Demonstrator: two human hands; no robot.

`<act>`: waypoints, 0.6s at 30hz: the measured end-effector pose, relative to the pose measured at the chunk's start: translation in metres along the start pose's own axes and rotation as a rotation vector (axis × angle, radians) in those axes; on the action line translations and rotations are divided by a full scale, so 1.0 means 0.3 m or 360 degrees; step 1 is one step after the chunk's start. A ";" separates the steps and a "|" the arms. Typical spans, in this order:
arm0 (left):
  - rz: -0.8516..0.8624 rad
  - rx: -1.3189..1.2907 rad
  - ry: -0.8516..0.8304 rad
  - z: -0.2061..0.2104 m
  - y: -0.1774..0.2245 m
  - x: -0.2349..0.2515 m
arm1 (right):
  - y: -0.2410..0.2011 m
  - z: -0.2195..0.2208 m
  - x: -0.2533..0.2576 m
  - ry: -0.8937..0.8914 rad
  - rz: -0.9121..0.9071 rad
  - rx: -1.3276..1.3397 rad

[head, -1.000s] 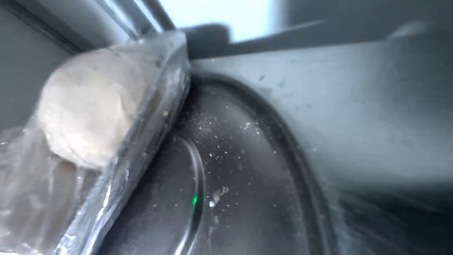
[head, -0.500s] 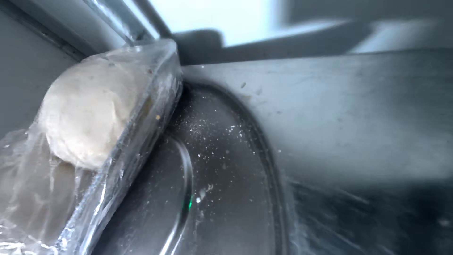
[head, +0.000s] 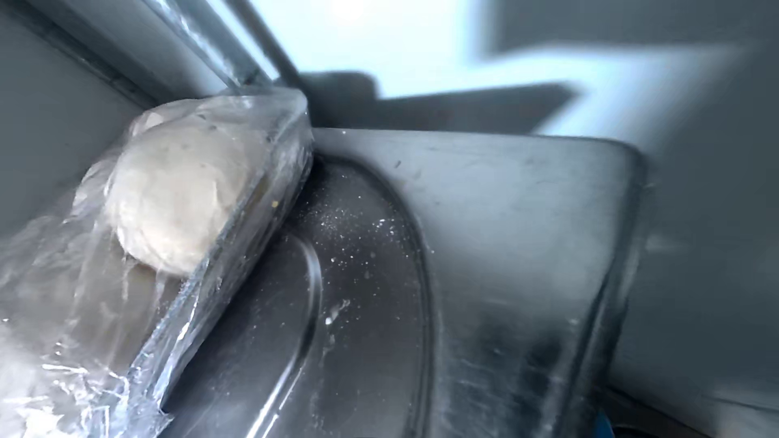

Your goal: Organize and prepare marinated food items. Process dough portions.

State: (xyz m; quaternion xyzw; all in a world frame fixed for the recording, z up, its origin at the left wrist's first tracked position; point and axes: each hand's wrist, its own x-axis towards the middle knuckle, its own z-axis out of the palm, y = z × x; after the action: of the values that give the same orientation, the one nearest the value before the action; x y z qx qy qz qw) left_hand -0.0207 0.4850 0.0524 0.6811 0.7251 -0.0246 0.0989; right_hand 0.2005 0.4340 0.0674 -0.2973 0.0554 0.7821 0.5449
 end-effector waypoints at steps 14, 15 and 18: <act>-0.0317 -0.0089 -0.0114 -0.164 0.166 -0.089 | 0.209 -0.015 0.429 -0.0386 0.0166 -0.1860; -0.0309 -0.0094 -0.0131 -0.163 0.165 -0.087 | 0.233 -0.024 0.437 -0.0331 0.0184 -0.1812; -0.0291 -0.0105 -0.0113 -0.149 0.160 -0.083 | 0.327 -0.052 0.495 -0.0024 0.0226 -0.1315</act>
State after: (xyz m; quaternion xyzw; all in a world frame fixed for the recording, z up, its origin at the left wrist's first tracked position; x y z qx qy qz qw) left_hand 0.0233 0.4716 0.1053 0.6072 0.7806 -0.0339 0.1443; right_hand 0.0859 0.5101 -0.0468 -0.4806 -0.2465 0.7763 0.3250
